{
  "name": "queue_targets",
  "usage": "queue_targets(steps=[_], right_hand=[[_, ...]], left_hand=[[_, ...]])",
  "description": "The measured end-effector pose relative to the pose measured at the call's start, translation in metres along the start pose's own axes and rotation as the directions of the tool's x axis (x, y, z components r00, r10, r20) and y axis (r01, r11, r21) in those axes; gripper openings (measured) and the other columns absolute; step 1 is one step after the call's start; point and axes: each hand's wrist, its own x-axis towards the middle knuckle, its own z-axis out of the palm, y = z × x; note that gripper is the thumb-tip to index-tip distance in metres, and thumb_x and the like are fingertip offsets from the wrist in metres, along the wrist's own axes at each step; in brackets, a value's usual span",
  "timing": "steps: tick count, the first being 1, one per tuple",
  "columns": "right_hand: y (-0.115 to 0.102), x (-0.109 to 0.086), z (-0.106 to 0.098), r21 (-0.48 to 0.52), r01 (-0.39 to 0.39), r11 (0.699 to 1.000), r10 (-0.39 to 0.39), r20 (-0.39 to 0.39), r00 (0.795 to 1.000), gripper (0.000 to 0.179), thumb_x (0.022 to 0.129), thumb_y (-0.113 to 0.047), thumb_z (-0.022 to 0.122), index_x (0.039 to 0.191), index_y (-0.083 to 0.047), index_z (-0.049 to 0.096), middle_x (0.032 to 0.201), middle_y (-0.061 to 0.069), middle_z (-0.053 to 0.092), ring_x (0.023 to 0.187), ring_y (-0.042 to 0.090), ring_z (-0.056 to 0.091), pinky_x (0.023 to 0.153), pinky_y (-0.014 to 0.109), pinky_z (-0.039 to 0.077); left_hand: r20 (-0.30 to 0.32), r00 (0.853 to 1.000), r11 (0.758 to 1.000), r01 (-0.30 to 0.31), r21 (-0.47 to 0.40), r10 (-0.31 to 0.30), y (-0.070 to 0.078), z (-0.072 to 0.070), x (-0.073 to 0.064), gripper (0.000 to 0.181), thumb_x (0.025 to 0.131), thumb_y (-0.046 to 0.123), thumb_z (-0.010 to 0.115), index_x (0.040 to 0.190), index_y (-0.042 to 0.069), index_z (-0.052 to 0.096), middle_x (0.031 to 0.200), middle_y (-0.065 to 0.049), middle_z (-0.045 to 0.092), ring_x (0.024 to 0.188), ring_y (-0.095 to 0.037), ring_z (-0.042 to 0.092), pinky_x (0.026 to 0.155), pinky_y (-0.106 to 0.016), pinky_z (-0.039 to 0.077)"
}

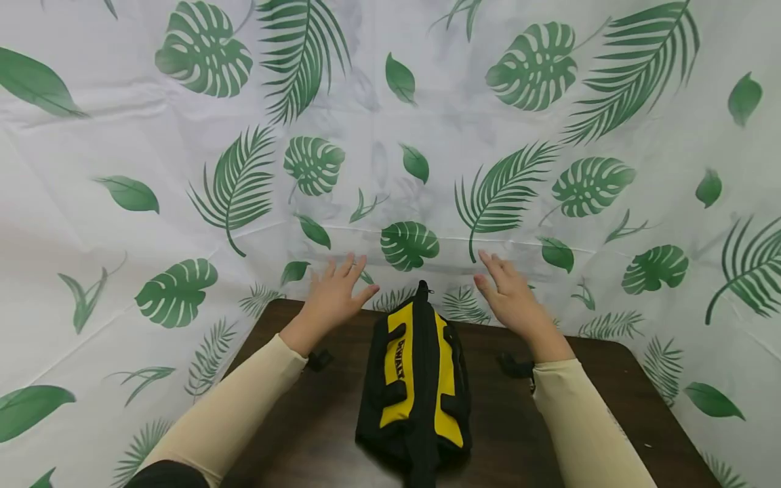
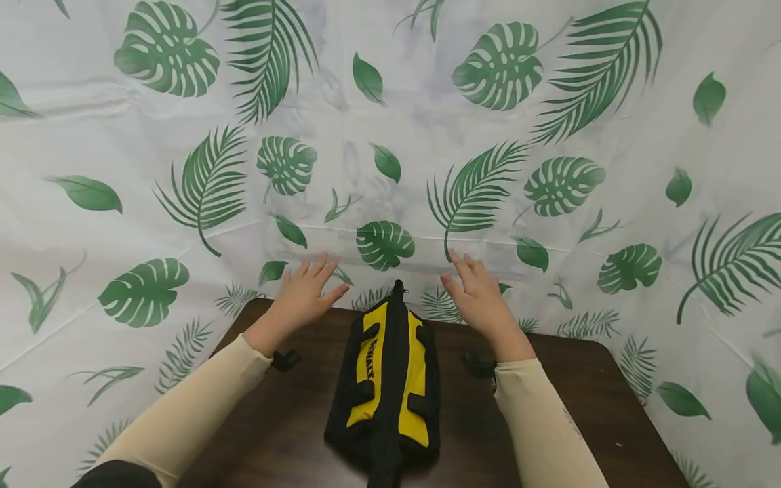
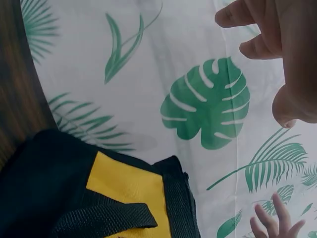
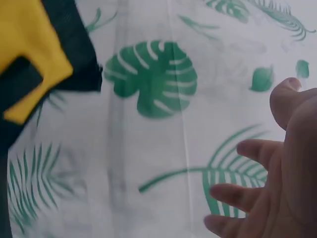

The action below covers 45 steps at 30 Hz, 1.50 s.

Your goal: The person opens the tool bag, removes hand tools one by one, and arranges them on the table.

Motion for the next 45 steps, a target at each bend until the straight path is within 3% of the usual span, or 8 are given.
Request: queue_targets(steps=[13, 24, 29, 32, 35, 37, 40, 45], right_hand=[[-0.022, 0.034, 0.032, 0.336, -0.108, 0.936, 0.026, 0.241, 0.970, 0.087, 0.107, -0.080, 0.031, 0.176, -0.028, 0.026, 0.183, 0.010, 0.022, 0.167, 0.043, 0.026, 0.131, 0.071, 0.025], [-0.026, 0.057, 0.064, 0.494, -0.224, 0.840, 0.052, 0.338, 0.940, 0.069, 0.119, -0.051, 0.036, 0.175, -0.014, 0.025, 0.180, 0.017, 0.025, 0.161, 0.046, 0.037, 0.125, 0.063, 0.042], [-0.026, 0.059, 0.074, 0.481, -0.253, 0.839, 0.081, 0.349, 0.933, 0.056, 0.122, -0.033, 0.036, 0.174, -0.014, 0.030, 0.177, 0.018, 0.033, 0.155, 0.046, 0.047, 0.121, 0.061, 0.047], [-0.024, 0.060, 0.080, 0.472, -0.262, 0.842, 0.102, 0.339, 0.935, 0.051, 0.121, -0.026, 0.039, 0.170, -0.012, 0.038, 0.173, 0.019, 0.041, 0.151, 0.045, 0.052, 0.119, 0.060, 0.049], [-0.020, 0.060, 0.085, 0.457, -0.257, 0.852, 0.116, 0.315, 0.942, 0.047, 0.119, -0.023, 0.046, 0.164, -0.010, 0.048, 0.166, 0.021, 0.049, 0.145, 0.044, 0.058, 0.117, 0.060, 0.052], [-0.017, 0.061, 0.088, 0.455, -0.247, 0.856, 0.114, 0.300, 0.947, 0.044, 0.118, -0.020, 0.049, 0.160, -0.009, 0.053, 0.160, 0.023, 0.055, 0.141, 0.043, 0.061, 0.114, 0.059, 0.054], [-0.015, 0.062, 0.093, 0.458, -0.222, 0.861, 0.100, 0.275, 0.956, 0.039, 0.117, -0.016, 0.051, 0.154, -0.006, 0.058, 0.146, 0.024, 0.063, 0.134, 0.041, 0.066, 0.111, 0.058, 0.057], [-0.015, 0.067, 0.101, 0.428, -0.166, 0.888, 0.070, 0.231, 0.971, 0.031, 0.115, -0.009, 0.054, 0.143, -0.002, 0.064, 0.122, 0.021, 0.069, 0.114, 0.034, 0.072, 0.099, 0.052, 0.063]], left_hand=[[0.085, 0.990, 0.991, -0.101, -0.082, 0.108, 0.024, 0.027, 0.033, 0.075, 0.113, 0.062, 0.045, 0.175, 0.023, 0.029, 0.178, -0.013, 0.034, 0.163, -0.044, 0.035, 0.132, -0.061, 0.031], [0.135, 0.977, 0.986, -0.158, -0.055, 0.164, 0.045, 0.039, 0.064, 0.067, 0.116, 0.047, 0.052, 0.175, 0.025, 0.030, 0.164, -0.011, 0.057, 0.141, -0.029, 0.064, 0.117, -0.049, 0.053], [0.190, 0.965, 0.983, -0.175, -0.049, 0.181, 0.053, 0.041, 0.075, 0.066, 0.117, 0.040, 0.053, 0.175, 0.024, 0.029, 0.119, -0.008, 0.079, 0.092, -0.022, 0.076, 0.082, -0.039, 0.062], [0.217, 0.952, 0.977, -0.209, -0.050, 0.215, 0.056, 0.044, 0.080, 0.065, 0.117, 0.031, 0.055, 0.175, 0.023, 0.029, 0.083, -0.004, 0.072, 0.062, -0.018, 0.062, 0.061, -0.033, 0.050], [0.247, 0.933, 0.965, -0.257, -0.054, 0.263, 0.059, 0.048, 0.085, 0.064, 0.116, 0.020, 0.056, 0.175, 0.024, 0.030, 0.071, -0.004, 0.062, 0.055, -0.015, 0.049, 0.056, -0.028, 0.042], [0.271, 0.919, 0.958, -0.283, -0.052, 0.286, 0.060, 0.050, 0.087, 0.064, 0.116, 0.013, 0.054, 0.174, 0.026, 0.031, 0.076, -0.004, 0.064, 0.057, -0.015, 0.048, 0.057, -0.026, 0.041], [0.296, 0.904, 0.950, -0.306, -0.059, 0.310, 0.061, 0.052, 0.089, 0.063, 0.116, 0.009, 0.052, 0.173, 0.028, 0.035, 0.113, -0.010, 0.077, 0.070, -0.018, 0.058, 0.065, -0.029, 0.046], [0.310, 0.886, 0.934, -0.355, -0.026, 0.345, 0.060, 0.053, 0.093, 0.060, 0.115, 0.013, 0.056, 0.171, 0.026, 0.040, 0.158, -0.009, 0.063, 0.102, -0.026, 0.071, 0.090, -0.038, 0.057]])
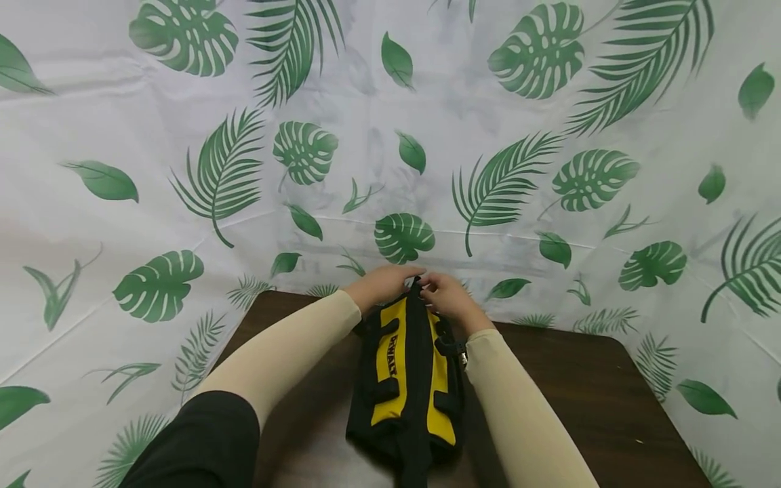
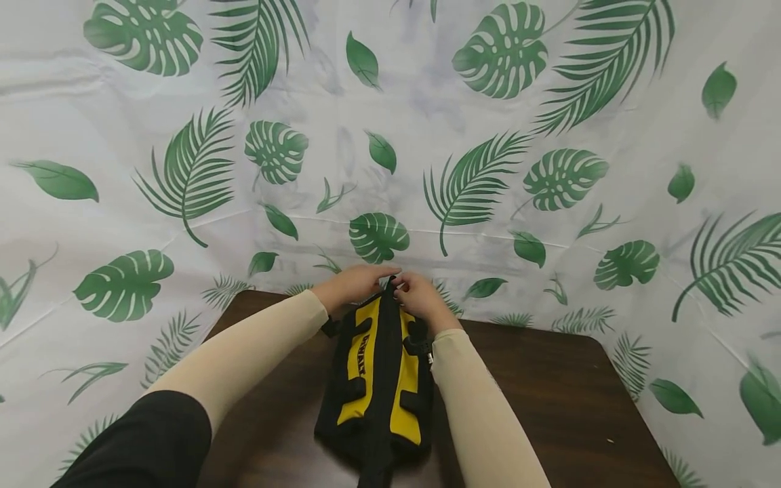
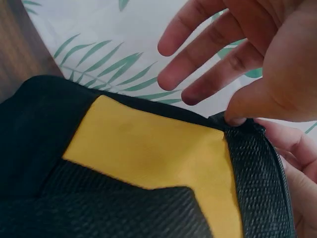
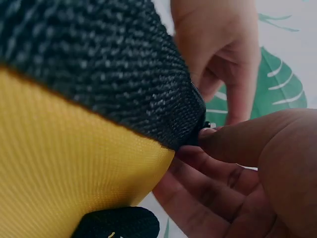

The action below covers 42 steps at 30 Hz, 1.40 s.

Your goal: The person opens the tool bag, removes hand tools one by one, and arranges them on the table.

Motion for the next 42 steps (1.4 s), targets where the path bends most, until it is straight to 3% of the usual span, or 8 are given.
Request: queue_targets(steps=[7, 14, 19, 28, 35, 42], right_hand=[[0.008, 0.006, 0.005, -0.067, 0.079, 0.995, -0.081, -0.035, 0.996, 0.020, 0.110, -0.003, 0.057, 0.126, -0.003, 0.068, 0.101, 0.014, 0.064, 0.087, 0.025, 0.067, 0.074, 0.035, 0.058], [0.015, 0.007, 0.007, -0.064, 0.104, 0.992, -0.109, -0.075, 0.991, 0.012, 0.113, -0.013, 0.062, 0.114, -0.005, 0.070, 0.111, 0.014, 0.072, 0.095, 0.025, 0.072, 0.075, 0.035, 0.060], [0.017, 0.006, 0.007, -0.083, 0.137, 0.987, -0.145, -0.098, 0.985, 0.010, 0.110, -0.014, 0.067, 0.107, -0.007, 0.072, 0.109, 0.013, 0.074, 0.092, 0.026, 0.072, 0.078, 0.037, 0.060], [0.005, -0.009, 0.007, -0.286, 0.199, 0.937, -0.231, -0.083, 0.969, 0.009, 0.109, -0.010, 0.068, 0.102, -0.008, 0.073, 0.101, 0.010, 0.075, 0.079, 0.019, 0.063, 0.073, 0.036, 0.053], [-0.007, -0.037, 0.011, -0.380, 0.265, 0.886, -0.283, 0.008, 0.959, 0.012, 0.107, -0.009, 0.070, 0.096, -0.013, 0.072, 0.099, 0.005, 0.076, 0.076, 0.016, 0.062, 0.069, 0.033, 0.053], [-0.002, -0.071, 0.013, -0.344, 0.265, 0.901, -0.271, 0.032, 0.962, 0.014, 0.107, -0.009, 0.070, 0.096, -0.018, 0.072, 0.098, -0.002, 0.075, 0.082, 0.009, 0.065, 0.077, 0.033, 0.056]], left_hand=[[0.003, 0.998, 0.993, -0.068, 0.093, 0.068, -0.004, 0.003, 0.010, 0.042, 0.113, 0.018, 0.063, 0.155, 0.023, 0.063, 0.142, -0.007, 0.074, 0.121, -0.027, 0.073, 0.109, -0.042, 0.057], [-0.019, 0.989, 0.975, -0.139, 0.172, 0.145, -0.008, 0.007, 0.020, 0.019, 0.113, 0.019, 0.063, 0.128, 0.022, 0.074, 0.119, -0.002, 0.079, 0.107, -0.021, 0.074, 0.098, -0.039, 0.060], [-0.037, 0.976, 0.973, -0.212, 0.093, 0.216, -0.013, 0.008, 0.023, 0.018, 0.112, 0.011, 0.061, 0.110, 0.020, 0.077, 0.111, -0.002, 0.079, 0.099, -0.019, 0.071, 0.093, -0.037, 0.058], [-0.030, 0.989, 0.988, -0.143, 0.052, 0.145, -0.013, 0.008, 0.021, 0.020, 0.114, 0.015, 0.059, 0.112, 0.019, 0.078, 0.104, -0.004, 0.080, 0.083, -0.017, 0.066, 0.083, -0.034, 0.056], [-0.041, 0.993, 0.990, -0.102, 0.092, 0.106, -0.011, 0.011, 0.020, 0.023, 0.116, 0.014, 0.055, 0.113, 0.017, 0.078, 0.106, -0.005, 0.080, 0.085, -0.015, 0.069, 0.082, -0.034, 0.058], [-0.063, 0.991, 0.988, -0.112, 0.103, 0.119, -0.009, 0.014, 0.019, 0.019, 0.114, 0.016, 0.059, 0.114, 0.018, 0.078, 0.111, -0.003, 0.080, 0.093, -0.018, 0.073, 0.090, -0.037, 0.060]])
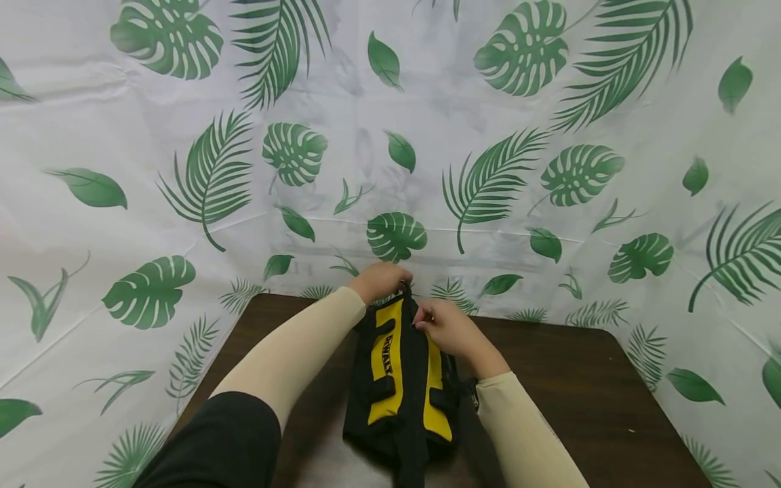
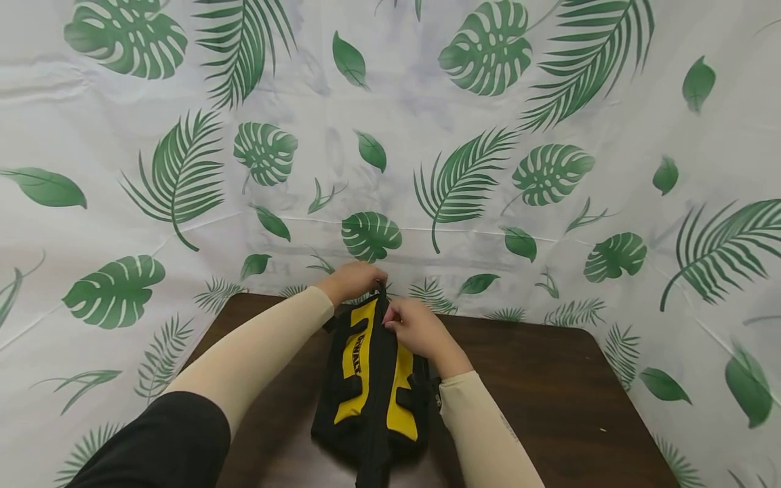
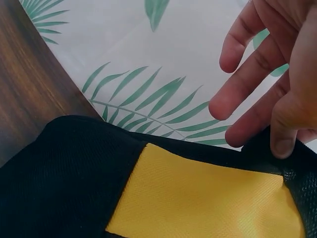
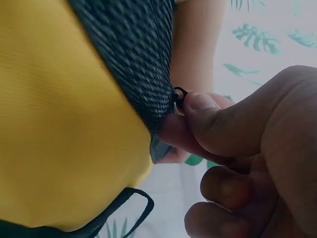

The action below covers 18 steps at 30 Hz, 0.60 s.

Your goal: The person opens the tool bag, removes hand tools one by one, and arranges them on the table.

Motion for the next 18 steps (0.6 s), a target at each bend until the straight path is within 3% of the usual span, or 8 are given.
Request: queue_targets(steps=[10, 18], right_hand=[[-0.012, -0.044, 0.011, -0.007, 0.040, 0.999, -0.040, -0.030, 0.999, 0.015, 0.104, -0.008, 0.073, 0.096, -0.020, 0.069, 0.098, -0.007, 0.071, 0.079, 0.004, 0.062, 0.073, 0.027, 0.056], [-0.026, -0.069, 0.015, 0.061, 0.040, 0.997, -0.043, 0.044, 0.998, 0.016, 0.104, -0.010, 0.074, 0.095, -0.022, 0.068, 0.095, -0.010, 0.069, 0.076, 0.004, 0.061, 0.071, 0.025, 0.054]], left_hand=[[-0.024, 0.999, 0.999, 0.049, 0.019, -0.049, 0.008, 0.014, -0.001, 0.019, 0.115, 0.020, 0.058, 0.110, 0.016, 0.076, 0.106, -0.003, 0.078, 0.091, -0.019, 0.070, 0.085, -0.036, 0.059], [-0.047, 0.995, 0.996, 0.090, 0.017, -0.089, 0.005, 0.013, 0.000, 0.018, 0.114, 0.019, 0.059, 0.110, 0.018, 0.077, 0.108, -0.001, 0.079, 0.094, -0.018, 0.072, 0.085, -0.035, 0.059]])
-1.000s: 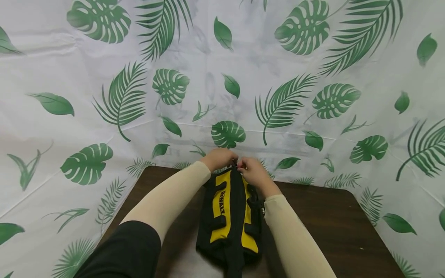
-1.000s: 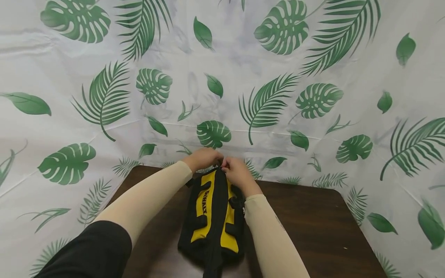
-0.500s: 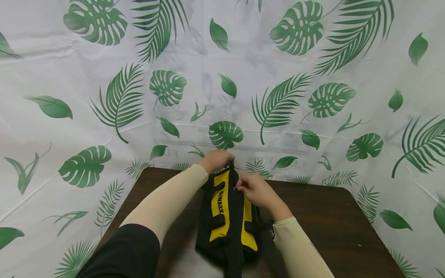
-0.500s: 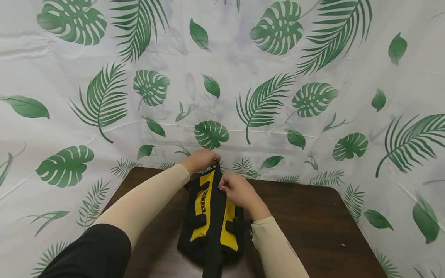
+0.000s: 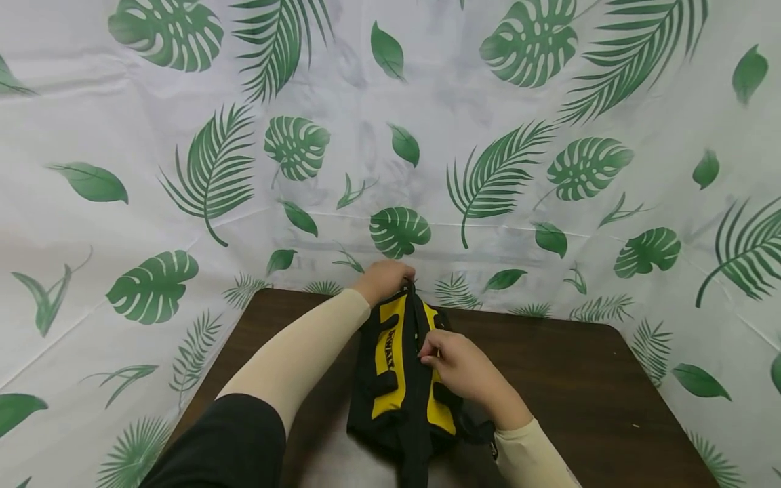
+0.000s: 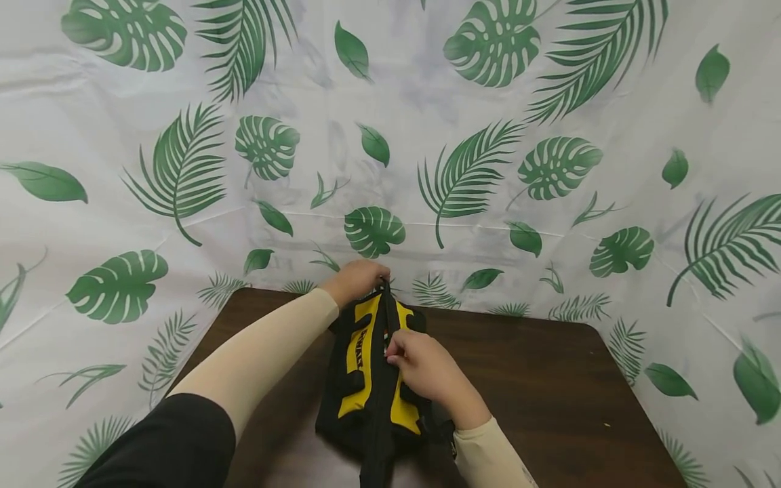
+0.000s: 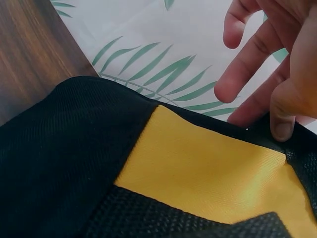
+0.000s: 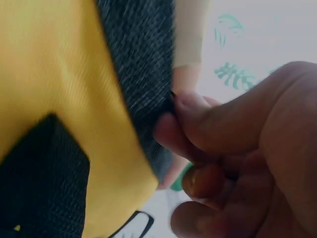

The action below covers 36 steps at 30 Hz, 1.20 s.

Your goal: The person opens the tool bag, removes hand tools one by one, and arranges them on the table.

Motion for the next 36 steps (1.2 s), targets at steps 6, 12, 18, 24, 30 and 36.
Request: queue_targets(steps=[6, 12, 18, 24, 30, 36], right_hand=[[-0.009, -0.019, -0.005, 0.159, 0.013, 0.987, -0.041, 0.174, 0.984, 0.015, 0.106, -0.016, 0.073, 0.094, -0.025, 0.071, 0.092, -0.007, 0.072, 0.074, 0.005, 0.060, 0.066, 0.026, 0.054], [-0.023, -0.038, -0.005, 0.339, -0.065, 0.938, -0.073, 0.380, 0.922, 0.012, 0.106, -0.020, 0.073, 0.095, -0.020, 0.073, 0.085, -0.007, 0.069, 0.065, 0.001, 0.051, 0.062, 0.020, 0.046], [-0.044, -0.058, 0.005, 0.384, -0.027, 0.923, -0.201, 0.541, 0.816, 0.013, 0.104, -0.021, 0.076, 0.091, -0.017, 0.073, 0.077, -0.016, 0.059, 0.063, -0.007, 0.047, 0.058, 0.015, 0.041], [-0.046, -0.064, -0.001, 0.340, 0.081, 0.937, -0.273, 0.567, 0.777, 0.010, 0.106, -0.023, 0.073, 0.097, -0.020, 0.071, 0.078, -0.013, 0.060, 0.066, -0.010, 0.046, 0.061, 0.013, 0.045], [-0.036, -0.058, -0.008, 0.414, 0.013, 0.910, -0.274, 0.577, 0.769, 0.013, 0.111, -0.035, 0.065, 0.115, -0.024, 0.071, 0.079, -0.005, 0.060, 0.064, -0.008, 0.049, 0.062, 0.014, 0.046], [-0.033, -0.052, -0.013, 0.314, -0.023, 0.949, -0.137, 0.478, 0.868, 0.010, 0.111, -0.040, 0.063, 0.115, -0.031, 0.068, 0.082, -0.013, 0.061, 0.067, -0.002, 0.054, 0.065, 0.020, 0.050]], left_hand=[[0.010, 1.000, 0.999, 0.018, -0.031, -0.017, -0.003, 0.000, 0.001, 0.019, 0.114, 0.019, 0.059, 0.112, 0.019, 0.078, 0.115, -0.003, 0.081, 0.098, -0.018, 0.073, 0.087, -0.035, 0.059], [0.022, 0.999, 1.000, 0.026, -0.015, -0.026, -0.002, 0.000, 0.000, 0.019, 0.114, 0.018, 0.060, 0.115, 0.018, 0.079, 0.115, -0.002, 0.081, 0.098, -0.018, 0.073, 0.087, -0.035, 0.061], [0.024, 0.999, 0.999, 0.027, -0.029, -0.026, -0.001, 0.001, 0.000, 0.019, 0.114, 0.017, 0.060, 0.116, 0.018, 0.079, 0.114, -0.002, 0.080, 0.096, -0.017, 0.072, 0.085, -0.034, 0.059], [0.002, 0.998, 0.996, 0.055, -0.063, -0.055, 0.000, 0.001, -0.001, 0.021, 0.113, 0.010, 0.060, 0.116, 0.017, 0.079, 0.115, -0.003, 0.081, 0.099, -0.019, 0.072, 0.090, -0.036, 0.060], [-0.027, 0.996, 0.997, 0.081, -0.017, -0.081, 0.002, 0.009, -0.006, 0.027, 0.112, 0.008, 0.057, 0.125, 0.017, 0.078, 0.120, -0.003, 0.080, 0.106, -0.021, 0.074, 0.097, -0.037, 0.061], [-0.030, 0.990, 0.980, 0.130, -0.150, -0.136, 0.006, 0.009, -0.020, 0.036, 0.116, 0.019, 0.054, 0.147, 0.016, 0.071, 0.140, -0.006, 0.076, 0.124, -0.026, 0.073, 0.107, -0.041, 0.059]])
